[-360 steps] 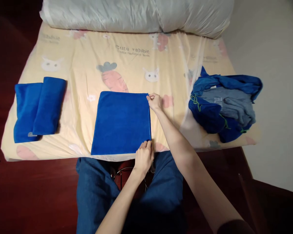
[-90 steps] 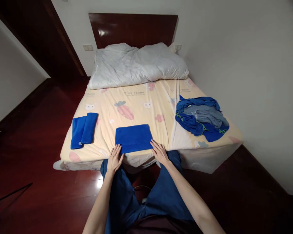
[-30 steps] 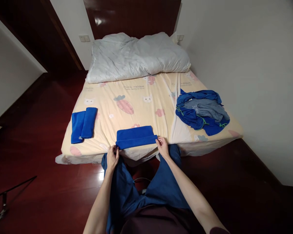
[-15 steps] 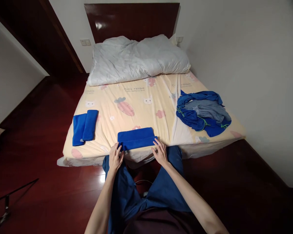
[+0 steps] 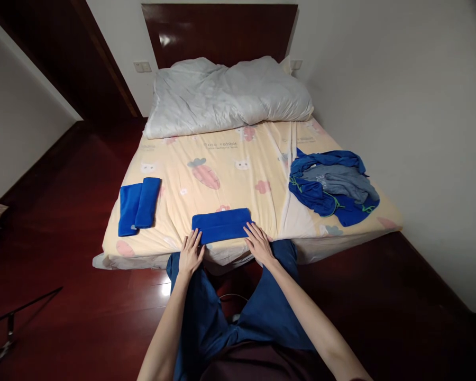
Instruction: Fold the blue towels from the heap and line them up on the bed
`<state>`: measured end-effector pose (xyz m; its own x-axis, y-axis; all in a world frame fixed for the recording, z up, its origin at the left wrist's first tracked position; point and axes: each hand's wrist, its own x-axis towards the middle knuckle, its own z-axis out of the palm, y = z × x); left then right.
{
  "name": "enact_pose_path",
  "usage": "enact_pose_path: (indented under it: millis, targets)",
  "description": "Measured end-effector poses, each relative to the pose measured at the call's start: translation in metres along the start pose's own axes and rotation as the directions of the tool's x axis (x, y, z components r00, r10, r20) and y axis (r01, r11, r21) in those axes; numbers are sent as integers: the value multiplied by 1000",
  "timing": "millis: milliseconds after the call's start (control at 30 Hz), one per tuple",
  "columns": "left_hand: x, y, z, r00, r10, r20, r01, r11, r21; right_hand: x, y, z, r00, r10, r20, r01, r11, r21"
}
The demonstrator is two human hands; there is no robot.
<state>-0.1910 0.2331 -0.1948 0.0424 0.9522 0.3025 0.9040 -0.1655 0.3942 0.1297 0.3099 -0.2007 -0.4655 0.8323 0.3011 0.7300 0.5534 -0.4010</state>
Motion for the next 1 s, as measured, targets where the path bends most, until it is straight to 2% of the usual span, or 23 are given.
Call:
enact_pose_path:
  millis: [200,467,567,667,833,1000]
  targets:
    - [1,-8,2,999,-37,8,37,999,-30,7,1,-2,999,25,22,-24,999,-39]
    - [8,-24,1,997,-64,-36,58,987,-147,42,10,-3,994,88,59,-87,996,-13]
    - [1,-23,-2,996,-65,-66,53,983,-176,32,15,-7,997,60,37,-61,998,27]
    - [-8,-20,-6,997,-59,-43,49,979,-198,11,20,-8,999,43,-15,-41,994,100]
    - [-14,-15,-9,990,-137,-14,130,964,-233,-9,25,-4,974,199,-108,-151,926,345]
    - [-7,-15,-7,977,-213,-17,199,937,-287,-2,33,-2,965,259,-35,-209,844,493]
